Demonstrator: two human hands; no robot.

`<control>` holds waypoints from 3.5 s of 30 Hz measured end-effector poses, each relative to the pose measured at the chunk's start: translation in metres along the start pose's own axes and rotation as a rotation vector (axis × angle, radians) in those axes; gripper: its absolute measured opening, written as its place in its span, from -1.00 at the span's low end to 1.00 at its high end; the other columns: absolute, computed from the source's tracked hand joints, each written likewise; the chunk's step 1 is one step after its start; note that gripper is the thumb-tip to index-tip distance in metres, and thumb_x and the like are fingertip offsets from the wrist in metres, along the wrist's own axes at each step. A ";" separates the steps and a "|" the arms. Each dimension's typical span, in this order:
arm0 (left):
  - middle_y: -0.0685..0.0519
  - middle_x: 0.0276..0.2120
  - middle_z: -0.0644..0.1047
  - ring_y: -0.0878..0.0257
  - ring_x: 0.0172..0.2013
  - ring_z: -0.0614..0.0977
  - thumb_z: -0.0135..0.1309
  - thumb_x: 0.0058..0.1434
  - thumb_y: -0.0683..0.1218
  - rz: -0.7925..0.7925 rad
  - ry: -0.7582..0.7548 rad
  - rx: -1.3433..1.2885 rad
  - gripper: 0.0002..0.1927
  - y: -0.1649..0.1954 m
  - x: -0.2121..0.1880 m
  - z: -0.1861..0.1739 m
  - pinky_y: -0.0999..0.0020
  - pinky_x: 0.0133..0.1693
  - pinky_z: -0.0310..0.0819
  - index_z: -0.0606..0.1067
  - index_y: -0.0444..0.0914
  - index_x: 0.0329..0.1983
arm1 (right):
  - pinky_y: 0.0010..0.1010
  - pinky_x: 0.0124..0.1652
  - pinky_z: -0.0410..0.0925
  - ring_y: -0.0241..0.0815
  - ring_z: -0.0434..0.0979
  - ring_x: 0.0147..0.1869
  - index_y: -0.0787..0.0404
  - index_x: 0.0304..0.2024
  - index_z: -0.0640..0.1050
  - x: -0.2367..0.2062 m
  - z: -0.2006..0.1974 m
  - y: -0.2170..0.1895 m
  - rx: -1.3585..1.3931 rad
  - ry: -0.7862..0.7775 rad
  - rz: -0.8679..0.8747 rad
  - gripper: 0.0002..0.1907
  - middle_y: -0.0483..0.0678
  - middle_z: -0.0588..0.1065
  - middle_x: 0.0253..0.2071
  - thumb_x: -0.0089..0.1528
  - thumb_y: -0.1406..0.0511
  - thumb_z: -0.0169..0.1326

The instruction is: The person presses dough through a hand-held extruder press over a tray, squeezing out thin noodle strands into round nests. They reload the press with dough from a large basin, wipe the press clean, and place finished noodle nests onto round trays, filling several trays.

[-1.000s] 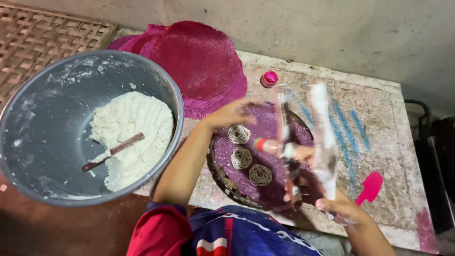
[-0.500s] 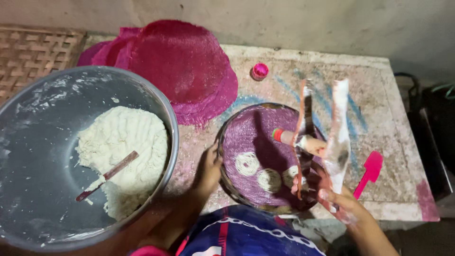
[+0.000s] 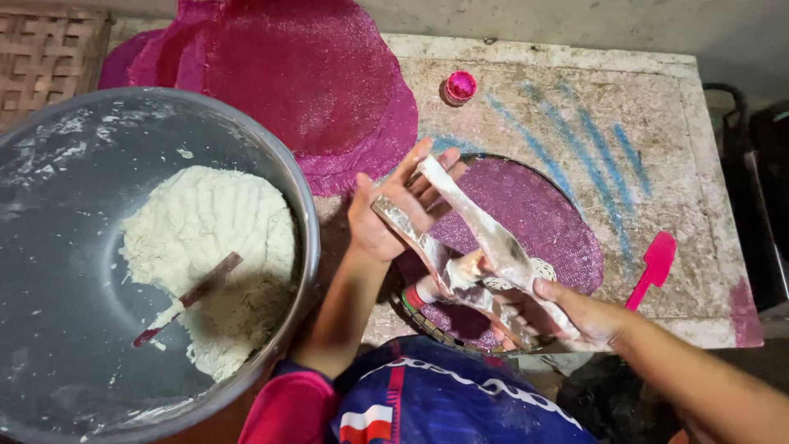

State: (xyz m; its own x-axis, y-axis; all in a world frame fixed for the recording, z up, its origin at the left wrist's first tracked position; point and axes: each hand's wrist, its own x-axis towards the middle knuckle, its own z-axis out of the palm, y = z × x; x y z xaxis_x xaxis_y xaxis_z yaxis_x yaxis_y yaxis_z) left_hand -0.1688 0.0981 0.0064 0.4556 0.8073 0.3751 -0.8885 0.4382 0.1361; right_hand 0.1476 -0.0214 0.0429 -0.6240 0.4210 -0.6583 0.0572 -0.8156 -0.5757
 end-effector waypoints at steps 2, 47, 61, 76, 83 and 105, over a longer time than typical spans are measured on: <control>-0.10 0.28 0.40 0.01 0.37 0.35 0.14 0.16 0.25 -0.014 -0.036 -0.008 0.00 -0.001 0.016 0.002 0.01 0.42 0.11 0.03 -0.25 0.53 | -0.18 0.17 0.43 0.01 0.61 0.15 0.18 0.36 0.31 -0.005 0.005 -0.025 -0.058 0.037 0.097 -0.09 0.14 0.55 0.09 0.16 -0.26 -0.21; 0.24 -0.60 0.28 0.43 -0.69 0.25 -0.56 0.45 0.44 -0.545 0.701 0.861 -0.16 -0.013 0.021 -0.126 0.42 -0.63 0.01 0.44 -0.25 0.23 | -0.28 -0.19 0.45 -0.18 0.60 -0.26 0.31 -0.24 0.60 0.046 -0.039 -0.078 -0.772 0.424 -0.250 -0.30 0.01 0.61 -0.37 0.29 -0.18 -0.18; -0.05 -0.03 0.58 0.09 0.00 0.56 -0.10 0.27 0.31 0.047 0.311 0.279 -0.22 0.005 0.033 -0.064 0.08 0.11 0.39 0.33 -0.36 0.33 | -0.25 -0.07 0.57 -0.18 0.68 -0.15 0.18 -0.11 0.56 0.022 -0.047 -0.070 -0.548 0.142 -0.061 -0.24 -0.03 0.63 -0.27 0.27 -0.22 -0.43; 0.16 -0.46 0.38 0.24 -0.32 0.44 -0.09 0.33 0.25 0.172 0.142 -0.036 -0.61 0.002 0.138 -0.110 0.18 -0.06 0.39 0.35 -0.14 -0.32 | -0.24 -0.26 0.47 -0.12 0.61 -0.37 0.32 -0.30 0.63 0.038 -0.056 -0.131 -0.777 0.499 -0.078 -0.16 0.06 0.60 -0.45 0.30 -0.25 -0.35; 0.16 -0.42 0.38 0.26 -0.28 0.44 -0.12 0.39 0.25 0.151 0.011 -0.143 -0.62 0.007 0.161 -0.114 0.29 -0.16 0.36 0.33 -0.13 -0.29 | -0.30 -0.29 0.50 -0.18 0.64 -0.37 0.30 -0.22 0.57 0.040 -0.052 -0.144 -0.942 0.654 -0.072 -0.18 0.02 0.61 -0.43 0.27 -0.26 -0.34; -0.02 -0.20 0.66 0.42 -0.69 0.26 -0.76 0.27 0.56 -0.784 0.619 0.791 0.02 -0.022 0.123 -0.125 0.50 -0.68 -0.11 0.45 -0.19 0.20 | -0.30 -0.33 0.39 -0.20 0.55 -0.43 0.28 -0.41 0.57 0.043 -0.098 -0.119 -0.813 0.622 -0.326 -0.29 -0.01 0.55 -0.53 0.35 -0.17 -0.25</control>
State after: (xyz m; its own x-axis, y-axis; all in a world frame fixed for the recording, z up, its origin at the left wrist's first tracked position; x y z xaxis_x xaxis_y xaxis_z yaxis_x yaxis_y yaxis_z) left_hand -0.0862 0.2368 -0.0653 0.6304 0.5824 -0.5132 -0.0634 0.6975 0.7137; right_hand 0.1905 0.1329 0.0359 -0.2099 0.8857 -0.4141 0.6044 -0.2154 -0.7670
